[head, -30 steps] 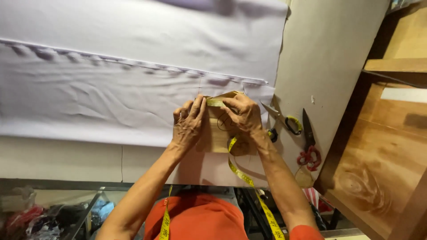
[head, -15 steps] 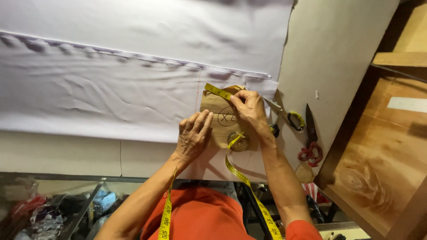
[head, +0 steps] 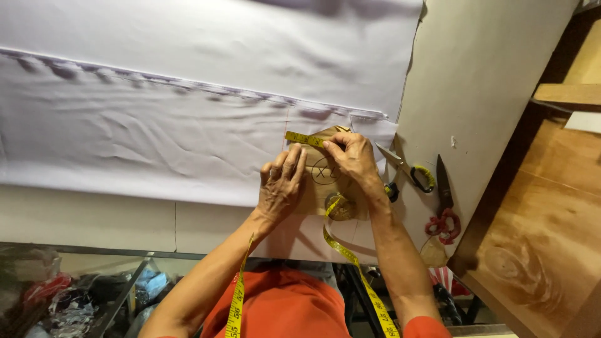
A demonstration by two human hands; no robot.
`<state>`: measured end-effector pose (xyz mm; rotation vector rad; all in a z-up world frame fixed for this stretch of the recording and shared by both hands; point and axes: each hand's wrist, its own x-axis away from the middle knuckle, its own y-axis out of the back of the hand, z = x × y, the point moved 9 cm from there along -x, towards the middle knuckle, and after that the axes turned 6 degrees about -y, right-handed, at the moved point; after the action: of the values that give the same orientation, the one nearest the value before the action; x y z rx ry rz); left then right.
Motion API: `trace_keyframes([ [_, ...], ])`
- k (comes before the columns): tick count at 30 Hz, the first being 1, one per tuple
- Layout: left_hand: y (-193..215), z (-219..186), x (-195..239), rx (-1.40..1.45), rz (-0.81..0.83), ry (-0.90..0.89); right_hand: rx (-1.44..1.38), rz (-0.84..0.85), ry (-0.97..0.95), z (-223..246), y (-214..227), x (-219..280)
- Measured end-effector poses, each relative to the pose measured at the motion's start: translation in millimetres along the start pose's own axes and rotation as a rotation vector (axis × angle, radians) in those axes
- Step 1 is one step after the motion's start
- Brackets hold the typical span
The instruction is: Measuring and cutting fabric according to a paper pattern in a sewing workshop.
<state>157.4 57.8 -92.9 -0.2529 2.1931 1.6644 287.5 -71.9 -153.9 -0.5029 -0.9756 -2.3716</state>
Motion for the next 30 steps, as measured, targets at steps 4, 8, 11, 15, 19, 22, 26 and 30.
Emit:
trace_keyframes([
  [4,-12.9,7.8,-4.8,-0.072,-0.002,0.029,0.024,-0.006,0.03,-16.5,-4.8,-11.4],
  [8,-26.2,11.0,0.7,-0.074,0.034,0.026,0.015,-0.021,0.026,-12.0,-3.5,-9.9],
  [11,-22.7,12.8,-6.7,-0.092,0.025,0.016,0.002,-0.034,0.015,2.9,4.2,-7.7],
  [15,-27.6,12.8,0.4,-0.107,0.048,0.006,0.014,-0.042,0.0,8.3,3.2,-2.3],
  [19,-26.4,13.9,-3.4,-0.146,0.034,-0.014,0.084,-0.088,-0.032,-3.3,-0.4,-1.7],
  [22,-25.7,11.3,-6.5,-0.2,0.043,-0.046,0.136,-0.088,-0.051,-5.0,-1.8,-0.5],
  [26,-23.2,8.8,-6.1,-0.202,0.035,-0.057,0.206,-0.168,-0.02,-10.0,-6.6,2.5],
  [30,-29.0,9.5,-0.8,-0.225,-0.003,-0.068,0.32,-0.377,0.15,18.7,21.0,30.0],
])
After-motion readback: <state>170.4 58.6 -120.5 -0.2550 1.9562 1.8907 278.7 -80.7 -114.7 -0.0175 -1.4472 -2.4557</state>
